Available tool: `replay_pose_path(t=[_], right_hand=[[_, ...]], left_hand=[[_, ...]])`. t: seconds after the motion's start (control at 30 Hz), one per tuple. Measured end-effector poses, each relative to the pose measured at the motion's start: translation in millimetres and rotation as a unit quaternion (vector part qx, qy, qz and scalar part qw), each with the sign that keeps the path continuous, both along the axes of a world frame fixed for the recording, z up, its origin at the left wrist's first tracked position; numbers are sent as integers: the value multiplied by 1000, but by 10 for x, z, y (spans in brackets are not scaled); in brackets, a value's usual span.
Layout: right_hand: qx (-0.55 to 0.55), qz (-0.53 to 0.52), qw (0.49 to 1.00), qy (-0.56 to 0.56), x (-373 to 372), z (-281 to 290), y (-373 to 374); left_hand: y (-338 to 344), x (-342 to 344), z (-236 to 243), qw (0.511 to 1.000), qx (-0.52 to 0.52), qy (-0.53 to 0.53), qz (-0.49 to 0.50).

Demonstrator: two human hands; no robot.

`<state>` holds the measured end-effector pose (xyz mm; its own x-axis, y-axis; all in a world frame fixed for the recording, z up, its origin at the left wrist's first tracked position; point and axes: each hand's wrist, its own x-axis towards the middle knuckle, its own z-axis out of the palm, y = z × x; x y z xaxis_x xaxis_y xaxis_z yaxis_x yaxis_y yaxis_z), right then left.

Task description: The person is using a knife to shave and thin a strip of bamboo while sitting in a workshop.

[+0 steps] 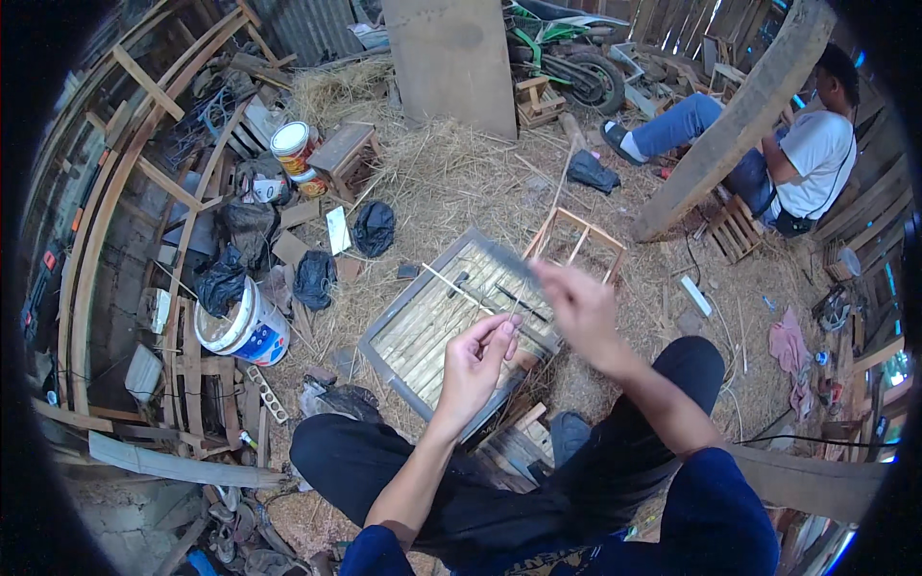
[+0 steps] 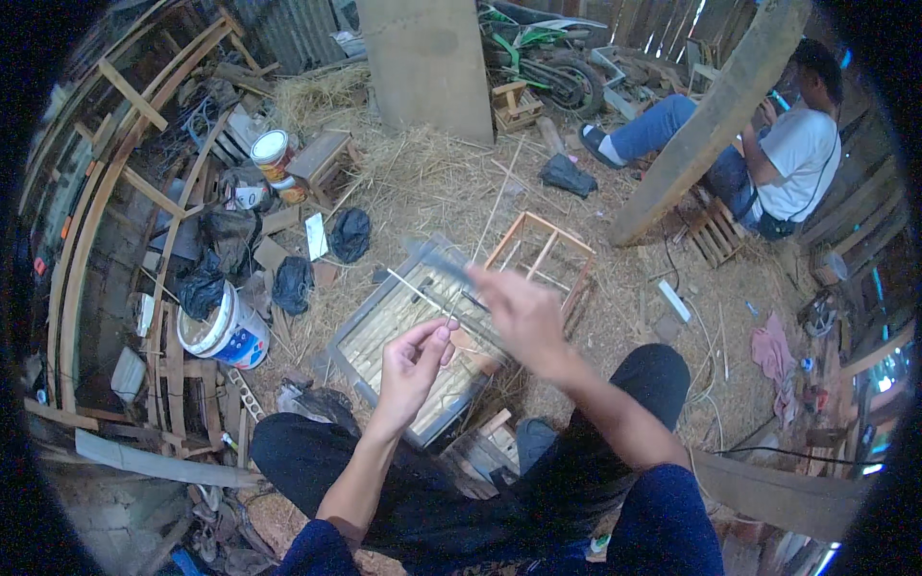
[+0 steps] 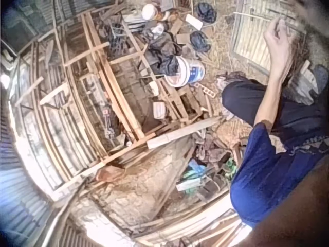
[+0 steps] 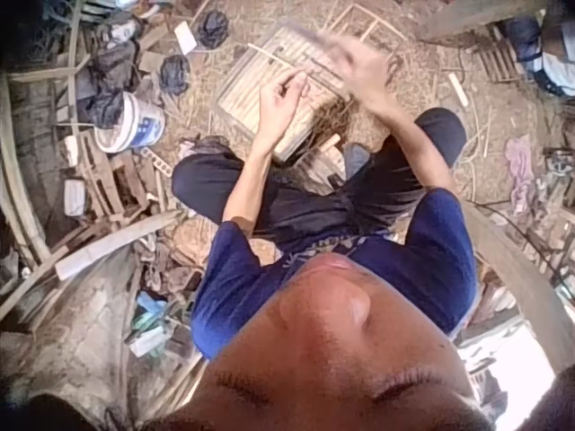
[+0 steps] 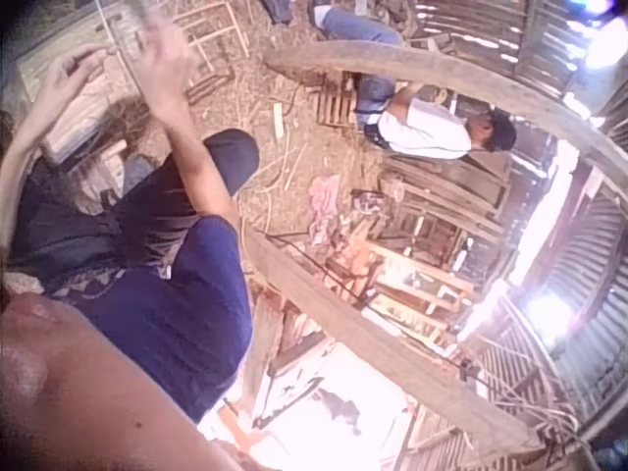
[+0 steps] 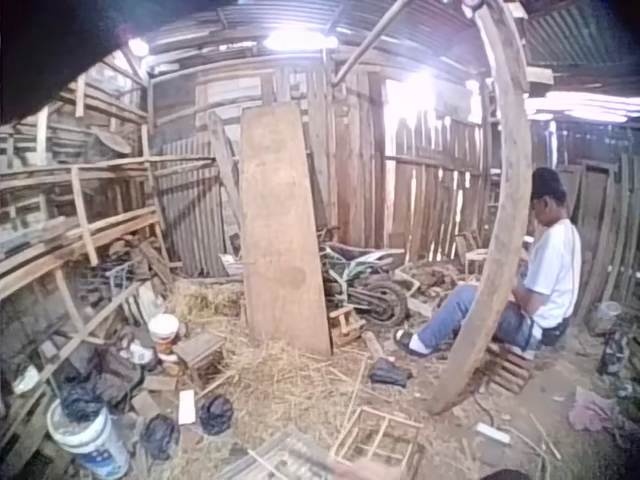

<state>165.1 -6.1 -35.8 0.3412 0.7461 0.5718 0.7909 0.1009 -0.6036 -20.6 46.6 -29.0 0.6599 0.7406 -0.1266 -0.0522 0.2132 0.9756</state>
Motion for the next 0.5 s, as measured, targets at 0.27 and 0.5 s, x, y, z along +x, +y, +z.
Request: replay_pose_path(t=[0.27,0.5], right_hand=[[-35,45,998,11,-53,31,-72],[-48,53,997,-1,-64,-54,-96]], left_hand=[[30,33,109,1000,-29,7,3],[111,10,11,999,-51,9,-12]])
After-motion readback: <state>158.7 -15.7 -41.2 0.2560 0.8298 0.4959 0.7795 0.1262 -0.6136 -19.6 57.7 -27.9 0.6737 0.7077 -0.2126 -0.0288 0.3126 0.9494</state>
